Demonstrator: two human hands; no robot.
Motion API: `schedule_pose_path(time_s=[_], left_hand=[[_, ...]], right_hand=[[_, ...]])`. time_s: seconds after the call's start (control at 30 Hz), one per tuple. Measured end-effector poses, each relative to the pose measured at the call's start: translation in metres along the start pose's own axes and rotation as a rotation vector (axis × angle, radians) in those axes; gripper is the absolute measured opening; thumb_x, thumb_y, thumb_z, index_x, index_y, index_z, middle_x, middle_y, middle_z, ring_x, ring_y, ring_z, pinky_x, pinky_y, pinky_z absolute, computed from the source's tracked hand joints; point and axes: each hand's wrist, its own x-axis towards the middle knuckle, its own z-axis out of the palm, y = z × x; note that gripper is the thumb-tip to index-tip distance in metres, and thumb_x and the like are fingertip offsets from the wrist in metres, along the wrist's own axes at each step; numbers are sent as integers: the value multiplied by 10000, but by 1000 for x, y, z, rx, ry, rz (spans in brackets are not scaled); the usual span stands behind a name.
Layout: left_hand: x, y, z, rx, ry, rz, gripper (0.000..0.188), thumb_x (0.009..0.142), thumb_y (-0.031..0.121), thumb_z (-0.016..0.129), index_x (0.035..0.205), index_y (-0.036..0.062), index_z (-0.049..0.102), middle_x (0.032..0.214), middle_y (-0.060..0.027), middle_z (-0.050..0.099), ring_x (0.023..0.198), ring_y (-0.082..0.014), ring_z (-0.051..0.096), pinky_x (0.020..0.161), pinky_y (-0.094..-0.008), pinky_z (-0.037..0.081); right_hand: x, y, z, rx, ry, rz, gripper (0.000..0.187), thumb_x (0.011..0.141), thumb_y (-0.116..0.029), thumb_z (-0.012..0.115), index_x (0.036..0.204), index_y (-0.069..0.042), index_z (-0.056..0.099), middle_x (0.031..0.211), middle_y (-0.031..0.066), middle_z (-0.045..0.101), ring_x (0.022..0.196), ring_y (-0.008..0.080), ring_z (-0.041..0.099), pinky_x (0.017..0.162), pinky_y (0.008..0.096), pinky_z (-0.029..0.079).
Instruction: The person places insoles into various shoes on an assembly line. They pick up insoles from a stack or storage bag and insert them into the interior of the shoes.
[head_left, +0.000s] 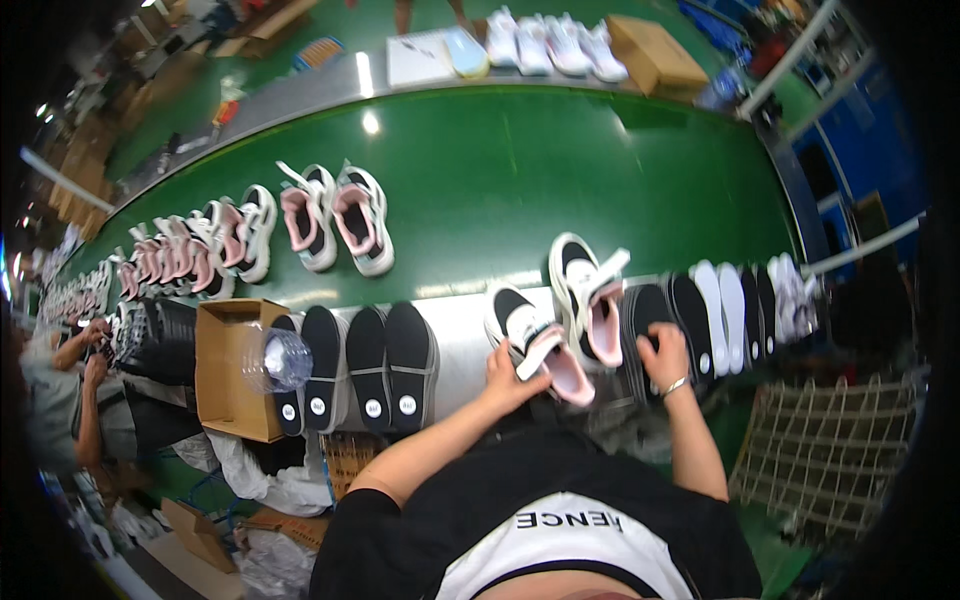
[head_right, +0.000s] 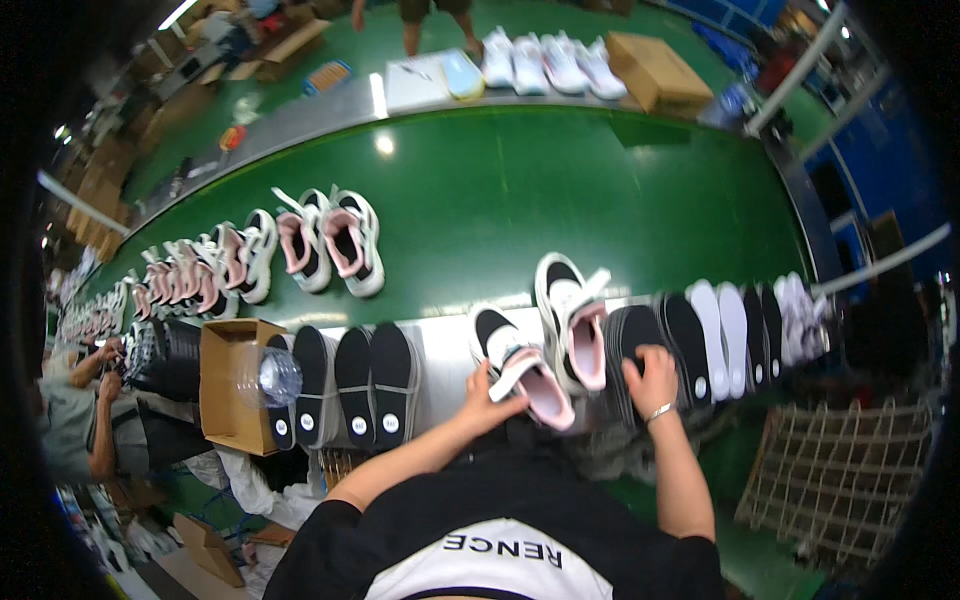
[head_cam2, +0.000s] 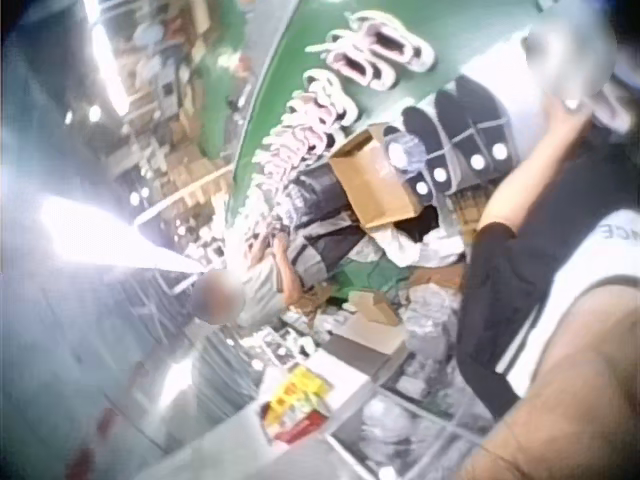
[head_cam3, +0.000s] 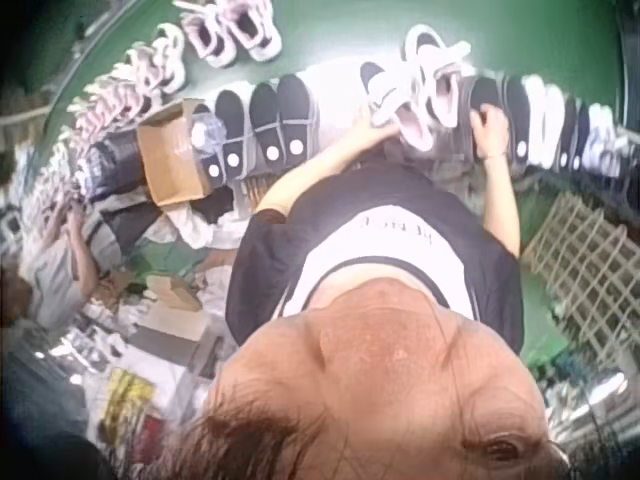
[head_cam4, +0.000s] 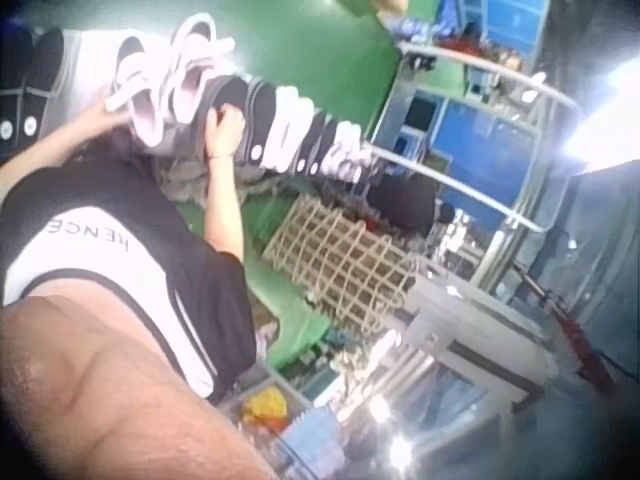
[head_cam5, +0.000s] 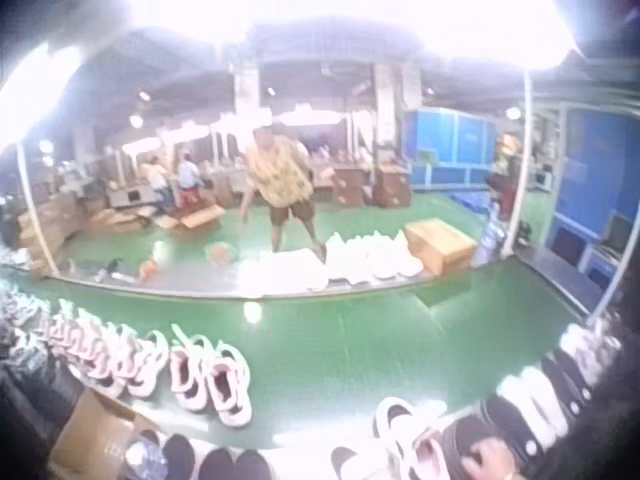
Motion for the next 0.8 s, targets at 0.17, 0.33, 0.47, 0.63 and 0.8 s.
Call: schedule_pose_path(time_s=[0.17, 0.33, 0.47, 0.63, 0.8], left_hand=[[18, 36, -7, 48, 236, 247, 865, 589, 337, 667, 1217, -25, 196, 1186, -245, 272, 1104, -395, 287, 921, -428, 275], [32, 65, -23, 15, 304, 442, 415, 662, 223, 597, 1006, 42, 451, 995, -173, 470, 944, -350, 441, 808, -399, 365], [39, 82, -38, -83, 166, 502, 181, 702, 176, 553, 856, 81, 565, 844, -137, 568, 816, -332, 524, 692, -391, 411], [44, 69, -19, -137, 257, 250, 172, 669, 209, 573, 775, 82, 527, 714, -160, 567, 726, -342, 549, 622, -400, 413], [40, 77, -14, -231, 392, 276, 120, 667, 147, 554, 720, 69, 479, 655, -141, 560, 677, -331, 548, 570, -397, 399]], right_hand=[[1, -2, 18, -230, 34, 163, 444, 598, -323, 684, 901, -68, 483, 1017, 121, 451, 968, 309, 426, 748, 407, 405], [8, -4, 21, -128, -125, 249, 499, 594, -360, 692, 941, -63, 492, 972, 129, 524, 869, 310, 516, 731, 404, 419], [4, 19, 11, 91, -9, 166, 486, 602, -308, 697, 895, 40, 525, 881, 196, 548, 859, 326, 513, 761, 371, 399], [4, 28, -22, 626, 38, 111, 182, 797, -158, 533, 743, 4, 471, 697, 39, 433, 633, 127, 392, 590, 250, 357], [-18, -94, -55, 87, -241, -610, 130, 646, -99, 565, 579, -2, 511, 712, 117, 492, 617, 268, 500, 557, 339, 408]])
